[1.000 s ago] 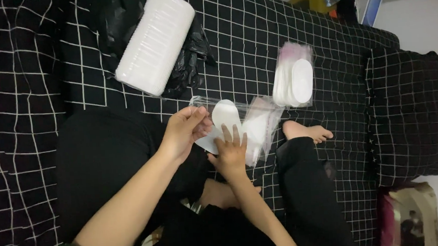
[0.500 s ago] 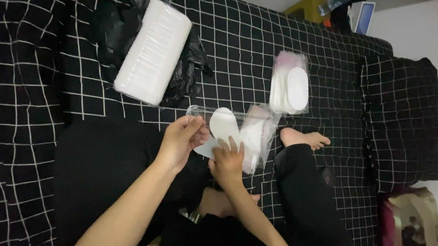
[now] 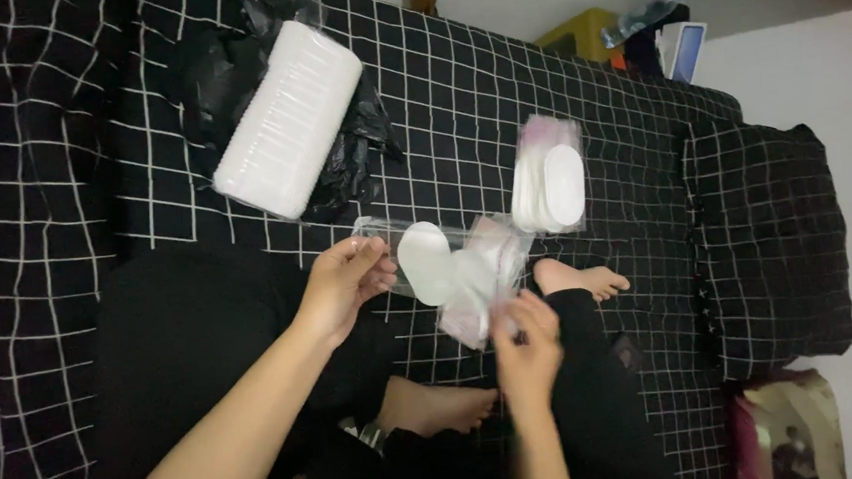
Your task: Packing individual white absorbent pads into small clear plastic bags while sitting on a bed.
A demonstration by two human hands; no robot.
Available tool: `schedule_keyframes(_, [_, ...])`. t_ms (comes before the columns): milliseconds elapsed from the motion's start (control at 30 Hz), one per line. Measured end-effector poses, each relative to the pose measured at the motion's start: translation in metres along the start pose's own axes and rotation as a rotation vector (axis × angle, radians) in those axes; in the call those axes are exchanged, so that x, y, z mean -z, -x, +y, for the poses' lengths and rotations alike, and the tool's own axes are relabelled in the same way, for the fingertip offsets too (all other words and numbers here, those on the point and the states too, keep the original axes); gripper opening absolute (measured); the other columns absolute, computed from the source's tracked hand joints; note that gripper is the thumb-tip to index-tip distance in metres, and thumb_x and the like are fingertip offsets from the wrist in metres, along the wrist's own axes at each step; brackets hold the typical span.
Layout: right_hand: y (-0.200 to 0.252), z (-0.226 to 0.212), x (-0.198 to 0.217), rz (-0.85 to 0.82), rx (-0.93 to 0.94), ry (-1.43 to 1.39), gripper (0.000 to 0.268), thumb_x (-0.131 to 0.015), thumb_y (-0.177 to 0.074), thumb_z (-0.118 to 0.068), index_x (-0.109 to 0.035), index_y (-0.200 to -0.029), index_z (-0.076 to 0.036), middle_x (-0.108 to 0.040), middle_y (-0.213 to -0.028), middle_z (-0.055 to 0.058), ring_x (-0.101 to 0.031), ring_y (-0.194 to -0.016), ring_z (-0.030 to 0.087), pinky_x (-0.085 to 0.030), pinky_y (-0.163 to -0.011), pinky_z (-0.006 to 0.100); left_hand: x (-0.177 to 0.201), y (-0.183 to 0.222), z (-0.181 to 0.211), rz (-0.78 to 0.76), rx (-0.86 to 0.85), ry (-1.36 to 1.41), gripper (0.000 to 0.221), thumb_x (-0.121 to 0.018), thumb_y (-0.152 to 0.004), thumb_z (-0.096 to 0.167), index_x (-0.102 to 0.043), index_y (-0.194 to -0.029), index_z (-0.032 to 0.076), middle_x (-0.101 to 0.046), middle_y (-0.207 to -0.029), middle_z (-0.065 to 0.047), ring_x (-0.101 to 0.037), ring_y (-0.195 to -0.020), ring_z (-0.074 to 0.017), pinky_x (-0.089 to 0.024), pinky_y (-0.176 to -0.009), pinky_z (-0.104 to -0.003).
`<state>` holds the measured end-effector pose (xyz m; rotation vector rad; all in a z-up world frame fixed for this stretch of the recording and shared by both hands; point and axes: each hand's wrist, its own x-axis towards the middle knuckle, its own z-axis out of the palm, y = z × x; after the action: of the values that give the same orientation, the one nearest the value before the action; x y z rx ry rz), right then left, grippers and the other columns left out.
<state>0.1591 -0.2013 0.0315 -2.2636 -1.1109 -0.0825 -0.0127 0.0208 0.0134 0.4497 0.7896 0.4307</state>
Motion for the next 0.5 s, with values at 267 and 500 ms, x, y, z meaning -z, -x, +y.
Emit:
schedule_keyframes(267, [-0.022,-0.049,0.103,0.093,0.253,0.074,0.01,-0.077,-0.09,-0.004,-0.075,-0.1,-0.008,-0.075,-0.109,0.011,-0.065,-0.123,0.032,-0.047,-0.117,0.046,-0.008,0.007,0.004,0.0,-0.053,-0.131,0.031,-0.072,-0.089,0.033,-0.071,-0.097,0.003,-0.073,-0.084,-0.012,-0.068,-0.071,-0.02,-0.057,-0.071,-0.031])
schedule_keyframes(500, [-0.01,-0.047,0.104,-0.051,0.43,0.163,0.018,-0.079,-0.088,-0.007,-0.075,-0.102,-0.016,-0.074,-0.115,0.001,-0.06,-0.127,0.03,-0.038,-0.123,0.052,-0.013,0.012,0.004,-0.089,-0.058,-0.342,0.02,-0.067,-0.096,0.018,-0.074,-0.092,0.0,-0.076,-0.08,-0.014,-0.072,-0.07,-0.02,-0.061,-0.068,-0.029])
